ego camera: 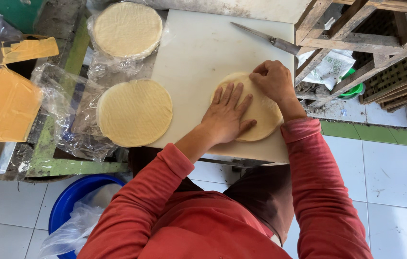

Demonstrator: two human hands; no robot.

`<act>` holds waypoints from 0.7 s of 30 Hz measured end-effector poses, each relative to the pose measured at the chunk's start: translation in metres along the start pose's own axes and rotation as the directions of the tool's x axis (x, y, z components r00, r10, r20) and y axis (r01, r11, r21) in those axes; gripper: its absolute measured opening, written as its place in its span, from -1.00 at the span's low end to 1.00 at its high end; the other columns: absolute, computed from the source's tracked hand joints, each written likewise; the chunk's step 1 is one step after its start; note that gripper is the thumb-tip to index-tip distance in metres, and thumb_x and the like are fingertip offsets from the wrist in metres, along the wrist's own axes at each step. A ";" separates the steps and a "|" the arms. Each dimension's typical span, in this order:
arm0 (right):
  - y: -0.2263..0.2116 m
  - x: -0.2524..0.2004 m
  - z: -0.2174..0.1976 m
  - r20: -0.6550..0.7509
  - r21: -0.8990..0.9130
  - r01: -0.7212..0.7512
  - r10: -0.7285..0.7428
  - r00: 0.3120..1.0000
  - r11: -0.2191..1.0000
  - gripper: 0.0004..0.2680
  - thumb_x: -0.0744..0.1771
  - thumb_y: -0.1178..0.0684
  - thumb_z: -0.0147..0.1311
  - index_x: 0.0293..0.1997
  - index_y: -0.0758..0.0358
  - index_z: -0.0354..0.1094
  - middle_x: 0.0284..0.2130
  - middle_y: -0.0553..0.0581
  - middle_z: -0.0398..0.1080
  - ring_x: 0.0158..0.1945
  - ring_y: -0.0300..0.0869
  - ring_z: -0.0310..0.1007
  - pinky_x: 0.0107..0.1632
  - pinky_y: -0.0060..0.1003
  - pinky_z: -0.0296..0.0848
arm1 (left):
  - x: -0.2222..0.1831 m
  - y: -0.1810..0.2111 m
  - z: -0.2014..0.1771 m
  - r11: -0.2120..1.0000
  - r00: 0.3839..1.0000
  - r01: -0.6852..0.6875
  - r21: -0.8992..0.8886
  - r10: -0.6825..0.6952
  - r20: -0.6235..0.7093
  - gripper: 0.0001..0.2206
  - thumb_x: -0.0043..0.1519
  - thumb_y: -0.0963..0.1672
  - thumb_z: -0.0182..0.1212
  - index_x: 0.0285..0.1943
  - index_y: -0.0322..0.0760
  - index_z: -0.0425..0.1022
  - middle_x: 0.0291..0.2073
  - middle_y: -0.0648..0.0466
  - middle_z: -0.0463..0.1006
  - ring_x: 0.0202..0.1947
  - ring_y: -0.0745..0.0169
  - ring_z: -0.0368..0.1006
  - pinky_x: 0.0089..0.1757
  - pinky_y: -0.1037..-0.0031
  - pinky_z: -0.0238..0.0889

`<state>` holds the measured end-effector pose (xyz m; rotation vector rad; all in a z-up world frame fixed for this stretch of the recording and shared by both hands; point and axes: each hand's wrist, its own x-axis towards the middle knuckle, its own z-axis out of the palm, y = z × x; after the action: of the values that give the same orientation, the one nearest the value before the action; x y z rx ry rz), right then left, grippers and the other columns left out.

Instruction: The person peels individual circular layers of dough from a stack and places them one by one onto a white cutting board.

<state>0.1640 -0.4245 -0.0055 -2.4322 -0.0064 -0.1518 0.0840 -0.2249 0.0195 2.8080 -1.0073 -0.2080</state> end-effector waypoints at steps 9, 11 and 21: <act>0.004 -0.005 0.003 -0.038 0.105 -0.039 0.043 0.998 0.994 -0.80 0.25 -0.06 0.26 -0.21 0.22 0.57 -0.30 0.14 0.58 -0.24 -0.12 0.59 -0.08 -0.23 0.55 | 0.029 -0.011 0.003 1.000 0.981 0.000 0.019 0.003 -0.192 -0.37 0.35 0.18 0.02 0.36 -0.39 0.28 0.16 -0.08 0.32 0.23 -0.03 0.22 0.13 0.05 0.11; 0.009 -0.005 0.005 -0.065 0.094 0.033 -0.027 0.997 0.995 -0.81 0.26 -0.05 0.27 -0.21 0.23 0.58 -0.25 0.18 0.55 -0.21 -0.10 0.57 -0.07 -0.21 0.53 | 0.037 -0.015 0.008 0.999 0.963 -0.006 0.053 0.020 -0.267 -0.33 0.34 0.18 0.05 0.36 -0.45 0.28 0.13 -0.08 0.31 0.18 -0.01 0.21 0.10 0.11 0.11; 0.028 -0.007 -0.001 -0.324 -0.203 0.315 -0.367 0.872 0.927 -0.93 0.36 0.18 0.16 -0.14 0.33 0.51 -0.24 0.29 0.51 -0.14 0.10 0.54 -0.04 -0.08 0.52 | 0.039 -0.018 -0.010 0.992 0.986 0.113 -0.050 -0.118 -0.120 -0.15 0.09 0.23 0.19 0.45 -0.30 0.17 0.13 -0.08 0.24 0.14 -0.04 0.06 0.05 0.18 -0.03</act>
<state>0.1578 -0.4464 -0.0231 -2.4911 -0.2753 -0.7799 0.1267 -0.2356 0.0228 2.8029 -0.8052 -0.0685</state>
